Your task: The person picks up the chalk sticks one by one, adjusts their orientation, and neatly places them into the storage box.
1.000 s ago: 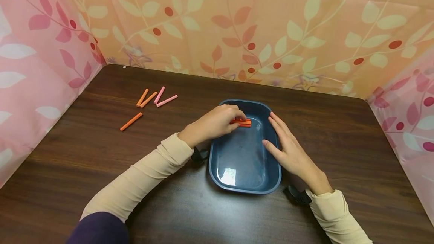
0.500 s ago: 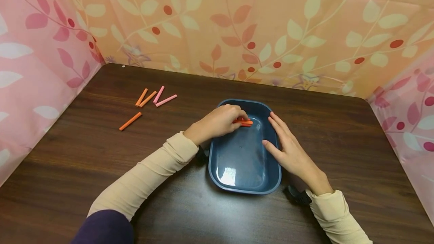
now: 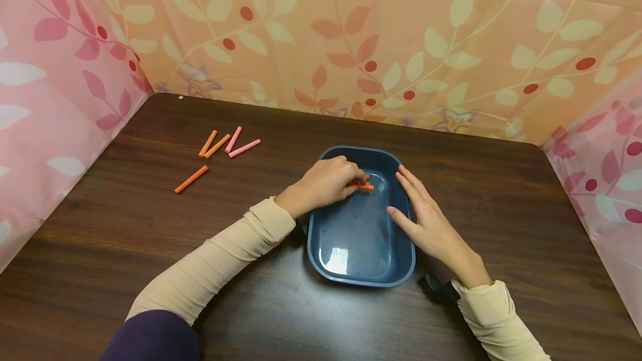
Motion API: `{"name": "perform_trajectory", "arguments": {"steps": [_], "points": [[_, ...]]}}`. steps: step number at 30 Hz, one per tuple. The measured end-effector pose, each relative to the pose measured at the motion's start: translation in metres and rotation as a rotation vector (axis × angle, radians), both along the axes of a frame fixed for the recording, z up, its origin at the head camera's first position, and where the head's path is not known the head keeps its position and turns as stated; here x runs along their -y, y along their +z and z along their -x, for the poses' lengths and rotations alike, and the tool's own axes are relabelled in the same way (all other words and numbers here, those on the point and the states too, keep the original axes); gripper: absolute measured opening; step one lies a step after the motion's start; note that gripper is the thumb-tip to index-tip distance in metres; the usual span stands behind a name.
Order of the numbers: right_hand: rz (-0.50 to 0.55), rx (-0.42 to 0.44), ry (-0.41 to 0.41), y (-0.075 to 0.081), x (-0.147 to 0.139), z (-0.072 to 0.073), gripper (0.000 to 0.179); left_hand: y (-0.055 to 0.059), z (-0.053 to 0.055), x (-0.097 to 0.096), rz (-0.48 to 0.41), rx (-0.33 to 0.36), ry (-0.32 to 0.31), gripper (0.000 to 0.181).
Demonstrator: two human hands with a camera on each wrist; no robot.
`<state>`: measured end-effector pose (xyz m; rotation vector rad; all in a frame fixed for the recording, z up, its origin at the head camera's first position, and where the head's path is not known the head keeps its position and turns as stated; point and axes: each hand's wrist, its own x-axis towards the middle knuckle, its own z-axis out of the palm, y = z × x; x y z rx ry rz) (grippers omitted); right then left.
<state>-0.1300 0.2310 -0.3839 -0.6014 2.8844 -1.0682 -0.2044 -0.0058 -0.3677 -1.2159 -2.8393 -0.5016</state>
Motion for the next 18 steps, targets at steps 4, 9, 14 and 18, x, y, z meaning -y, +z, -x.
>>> {"name": "perform_trajectory", "arguments": {"steps": [4,9,14,18], "points": [[0.004,-0.018,0.001,-0.0001,0.0002,-0.0005,0.076,-0.0016,-0.0004,0.0003,-0.004,0.000,-0.001,0.024],[0.008,-0.032,0.002,-0.0007,0.0003,-0.0010,0.075,-0.0020,-0.0003,-0.0002,-0.001,0.014,-0.003,0.024],[0.008,-0.035,0.003,-0.0007,0.0002,-0.0002,0.075,-0.0005,0.0000,-0.0008,0.018,0.035,-0.007,0.025],[0.010,-0.027,-0.002,-0.0010,0.0000,0.0007,0.074,0.0000,0.0003,-0.0010,0.030,0.024,-0.012,0.025]]}}
